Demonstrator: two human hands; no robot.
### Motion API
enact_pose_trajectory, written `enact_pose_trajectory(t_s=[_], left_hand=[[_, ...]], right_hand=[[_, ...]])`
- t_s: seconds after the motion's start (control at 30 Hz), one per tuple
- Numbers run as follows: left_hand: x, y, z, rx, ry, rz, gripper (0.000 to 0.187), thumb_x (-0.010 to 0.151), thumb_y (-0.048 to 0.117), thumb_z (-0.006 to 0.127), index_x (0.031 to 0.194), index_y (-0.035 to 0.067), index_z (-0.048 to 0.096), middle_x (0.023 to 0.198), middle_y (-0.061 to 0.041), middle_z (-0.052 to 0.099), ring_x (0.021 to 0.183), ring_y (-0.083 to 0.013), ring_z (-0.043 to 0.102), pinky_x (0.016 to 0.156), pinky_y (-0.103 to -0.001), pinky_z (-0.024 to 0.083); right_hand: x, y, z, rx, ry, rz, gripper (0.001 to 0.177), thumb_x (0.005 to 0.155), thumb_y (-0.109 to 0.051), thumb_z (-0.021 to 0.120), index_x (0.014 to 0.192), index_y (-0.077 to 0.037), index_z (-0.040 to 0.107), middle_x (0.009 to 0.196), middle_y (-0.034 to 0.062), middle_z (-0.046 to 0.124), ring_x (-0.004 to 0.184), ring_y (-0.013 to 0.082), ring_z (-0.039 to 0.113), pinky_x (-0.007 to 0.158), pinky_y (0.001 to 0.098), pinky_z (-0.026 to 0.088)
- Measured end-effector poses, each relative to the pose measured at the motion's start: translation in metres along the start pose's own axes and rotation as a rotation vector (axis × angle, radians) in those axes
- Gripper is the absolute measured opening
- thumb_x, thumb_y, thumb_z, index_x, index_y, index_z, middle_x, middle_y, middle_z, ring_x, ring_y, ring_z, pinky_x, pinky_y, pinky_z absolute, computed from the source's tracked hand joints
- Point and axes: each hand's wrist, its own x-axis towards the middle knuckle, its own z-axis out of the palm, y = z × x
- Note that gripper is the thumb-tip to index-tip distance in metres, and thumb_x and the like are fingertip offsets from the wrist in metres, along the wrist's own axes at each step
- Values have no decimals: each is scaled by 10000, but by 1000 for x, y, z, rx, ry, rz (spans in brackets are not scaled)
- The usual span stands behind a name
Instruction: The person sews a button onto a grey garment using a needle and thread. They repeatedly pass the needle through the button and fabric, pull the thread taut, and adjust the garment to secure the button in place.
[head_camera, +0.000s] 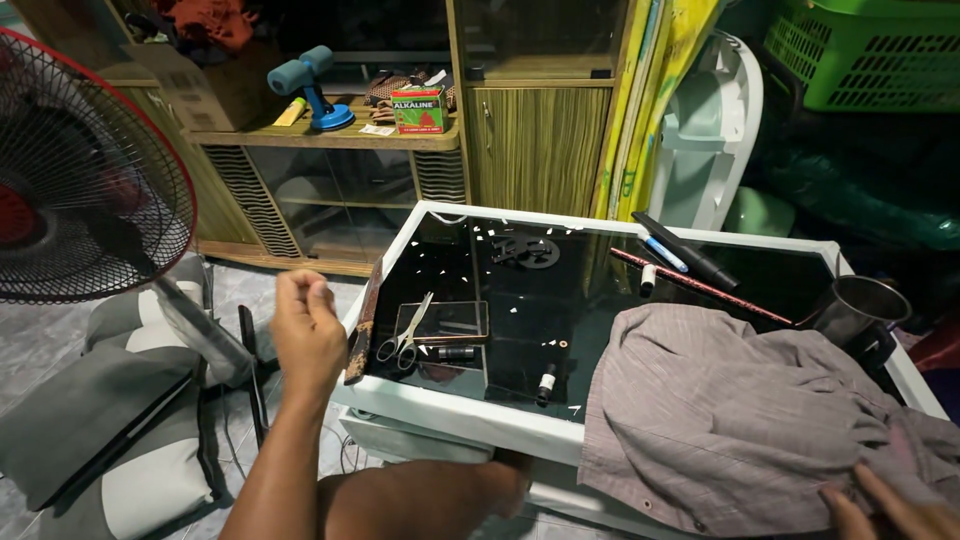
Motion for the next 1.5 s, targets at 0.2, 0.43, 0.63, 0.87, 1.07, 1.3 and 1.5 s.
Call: enact_pose_trajectory(t_s=[0.2,0.43,0.63,0.87,1.07,1.3,1.5], left_hand=[[8,17,-4,34,142,-14,55,1078,34,505,1029,30,530,744,-15,547,622,-79,489,567,-236,409],[29,-36,-9,186,224,323,143,1147,70,508,1034,0,561,897,-67,593,852,-149,579,781,-299,482],[2,-137,90,-20,9,162,173,1156,137,487,1084,-9,546,945,-90,581,870,-154,576,825,-324,500],[12,-220,54,-74,-176,-62,245,1168,215,463,1141,-19,529,1000,-117,567,892,-159,572,876,-353,520],[16,-241,-4,-91,-237,-150,319,1177,282,443,1191,-28,515,1048,-140,554,911,-164,569,920,-378,538],[10,-230,-10,-234,-454,77,500,1207,414,411,1414,-40,438,1329,-163,509,1183,-192,573,1057,-397,508],[10,-239,-20,-150,-473,-215,545,1211,384,351,1589,-8,337,1389,-228,516,1283,-289,568,1002,-418,490]], right_hand=[[6,10,14,-58,136,-285,764,809,-350,613,1457,-30,364,1408,351,491,1231,349,604,1102,437,433],[14,-65,-32,219,355,209,632,739,-246,709,1317,-50,548,1266,240,542,1072,245,600,971,325,438],[-24,-256,-91,379,817,512,452,657,-100,859,1093,-46,754,849,98,667,711,109,593,656,227,434],[-10,-319,-130,889,869,464,442,656,117,848,1090,105,762,834,119,733,715,104,684,676,216,550],[-20,-312,-119,1076,810,280,456,713,166,763,1159,174,666,1063,181,749,1032,188,729,942,293,563],[-34,-305,-107,1090,766,249,492,783,182,774,1266,182,682,875,114,665,811,104,650,793,230,525],[-35,-309,-116,1145,751,246,457,783,175,719,1233,191,641,996,210,713,957,193,720,908,311,567]])
